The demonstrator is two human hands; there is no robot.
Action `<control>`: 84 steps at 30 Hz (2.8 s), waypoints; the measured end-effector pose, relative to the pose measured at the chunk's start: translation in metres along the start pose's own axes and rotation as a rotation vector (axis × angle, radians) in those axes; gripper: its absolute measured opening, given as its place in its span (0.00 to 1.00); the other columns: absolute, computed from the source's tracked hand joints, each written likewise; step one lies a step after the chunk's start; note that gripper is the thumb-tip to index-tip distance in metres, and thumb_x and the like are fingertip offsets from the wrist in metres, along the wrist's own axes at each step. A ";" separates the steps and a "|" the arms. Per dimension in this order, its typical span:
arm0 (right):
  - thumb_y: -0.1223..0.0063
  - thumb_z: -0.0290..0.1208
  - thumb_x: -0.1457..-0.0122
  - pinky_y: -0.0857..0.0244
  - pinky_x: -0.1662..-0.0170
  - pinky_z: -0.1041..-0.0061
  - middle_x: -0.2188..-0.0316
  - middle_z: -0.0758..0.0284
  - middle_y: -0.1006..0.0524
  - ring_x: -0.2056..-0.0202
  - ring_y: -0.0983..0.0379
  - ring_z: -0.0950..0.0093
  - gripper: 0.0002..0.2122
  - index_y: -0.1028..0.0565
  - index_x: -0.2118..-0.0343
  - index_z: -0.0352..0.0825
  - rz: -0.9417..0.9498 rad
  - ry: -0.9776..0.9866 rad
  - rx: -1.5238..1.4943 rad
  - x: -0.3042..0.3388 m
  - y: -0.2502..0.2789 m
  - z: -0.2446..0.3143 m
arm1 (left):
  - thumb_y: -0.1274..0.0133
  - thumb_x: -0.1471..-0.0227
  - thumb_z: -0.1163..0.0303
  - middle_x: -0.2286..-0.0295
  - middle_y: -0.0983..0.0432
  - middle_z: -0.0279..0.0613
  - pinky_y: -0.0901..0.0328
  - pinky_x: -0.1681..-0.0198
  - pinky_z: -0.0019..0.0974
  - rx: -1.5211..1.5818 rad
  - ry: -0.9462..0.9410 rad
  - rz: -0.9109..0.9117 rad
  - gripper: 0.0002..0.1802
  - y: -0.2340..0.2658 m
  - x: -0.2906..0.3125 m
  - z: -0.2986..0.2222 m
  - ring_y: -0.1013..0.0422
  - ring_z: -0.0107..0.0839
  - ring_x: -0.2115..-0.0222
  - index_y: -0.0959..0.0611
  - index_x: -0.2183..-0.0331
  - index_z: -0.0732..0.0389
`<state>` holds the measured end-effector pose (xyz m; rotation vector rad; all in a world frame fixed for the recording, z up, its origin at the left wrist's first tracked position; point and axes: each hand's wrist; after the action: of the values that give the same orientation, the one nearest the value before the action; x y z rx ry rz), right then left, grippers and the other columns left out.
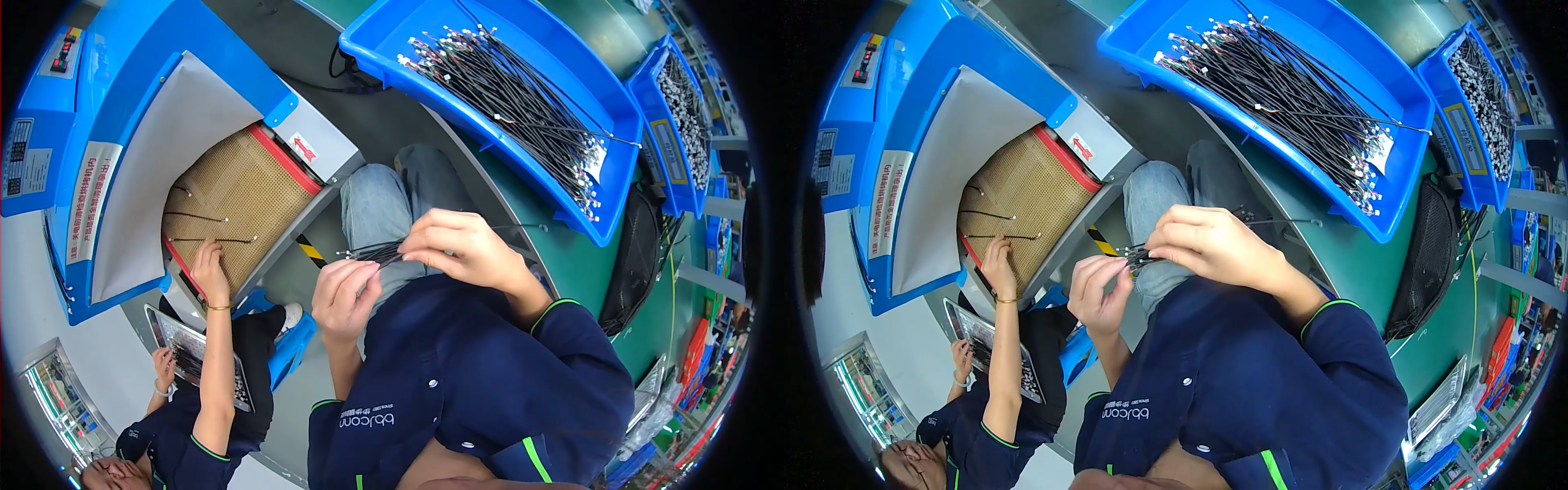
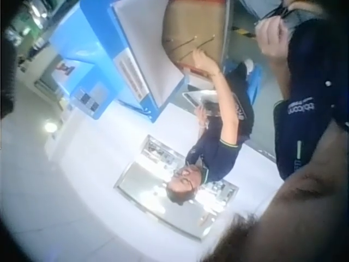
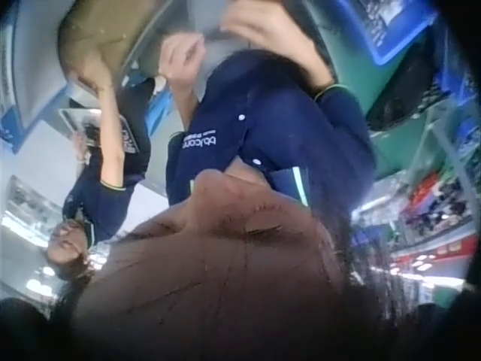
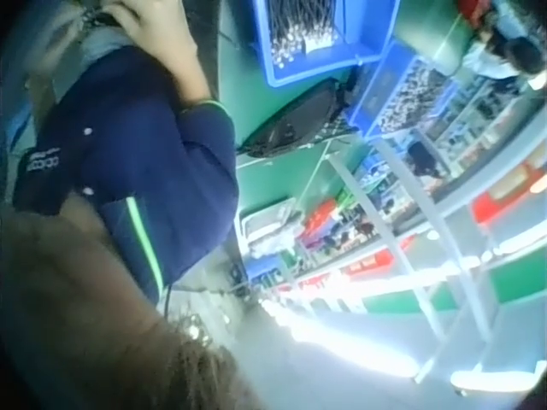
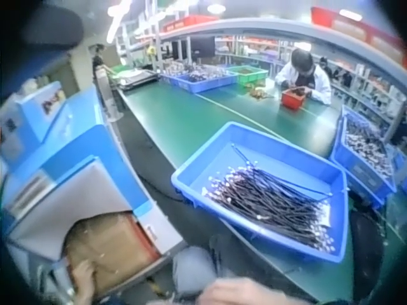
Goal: The person assembles wire harnesses by inserting plastic pins into an electronics housing with a hand inserter.
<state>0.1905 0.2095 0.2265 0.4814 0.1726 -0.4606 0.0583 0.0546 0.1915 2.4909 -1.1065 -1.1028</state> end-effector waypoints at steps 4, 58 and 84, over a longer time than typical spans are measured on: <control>0.40 0.23 0.52 0.33 0.70 0.76 0.75 0.65 0.25 0.73 0.26 0.71 0.05 0.22 0.72 0.30 0.033 -0.124 -0.020 0.000 0.002 0.000 | 0.38 0.70 0.85 0.74 0.24 0.40 0.30 0.70 0.33 -0.018 -0.002 0.006 0.16 0.002 -0.001 0.003 0.27 0.36 0.73 0.18 0.71 0.63; 0.44 0.23 0.49 0.32 0.66 0.72 0.71 0.64 0.26 0.70 0.27 0.66 0.05 0.24 0.68 0.31 0.186 -0.059 -0.053 -0.005 -0.016 -0.031 | 0.39 0.70 0.84 0.77 0.24 0.38 0.32 0.72 0.33 0.044 0.052 0.153 0.14 0.011 0.002 0.041 0.27 0.35 0.75 0.21 0.75 0.62; 0.41 0.23 0.51 0.32 0.70 0.76 0.75 0.65 0.24 0.73 0.25 0.70 0.04 0.23 0.71 0.32 -0.031 -0.171 0.215 -0.003 0.011 -0.048 | 0.43 0.63 0.84 0.76 0.25 0.41 0.34 0.67 0.32 -0.272 0.376 -0.025 0.09 0.101 0.054 0.093 0.29 0.33 0.74 0.23 0.74 0.66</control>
<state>0.1903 0.2425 0.1899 0.6470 -0.0349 -0.5512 -0.0391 -0.0441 0.1416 2.3658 -0.7647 -0.6920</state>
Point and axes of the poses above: each hand's wrist, its own x-axis away from the middle knuckle, its own y-axis out of the back of the hand, z = x × y
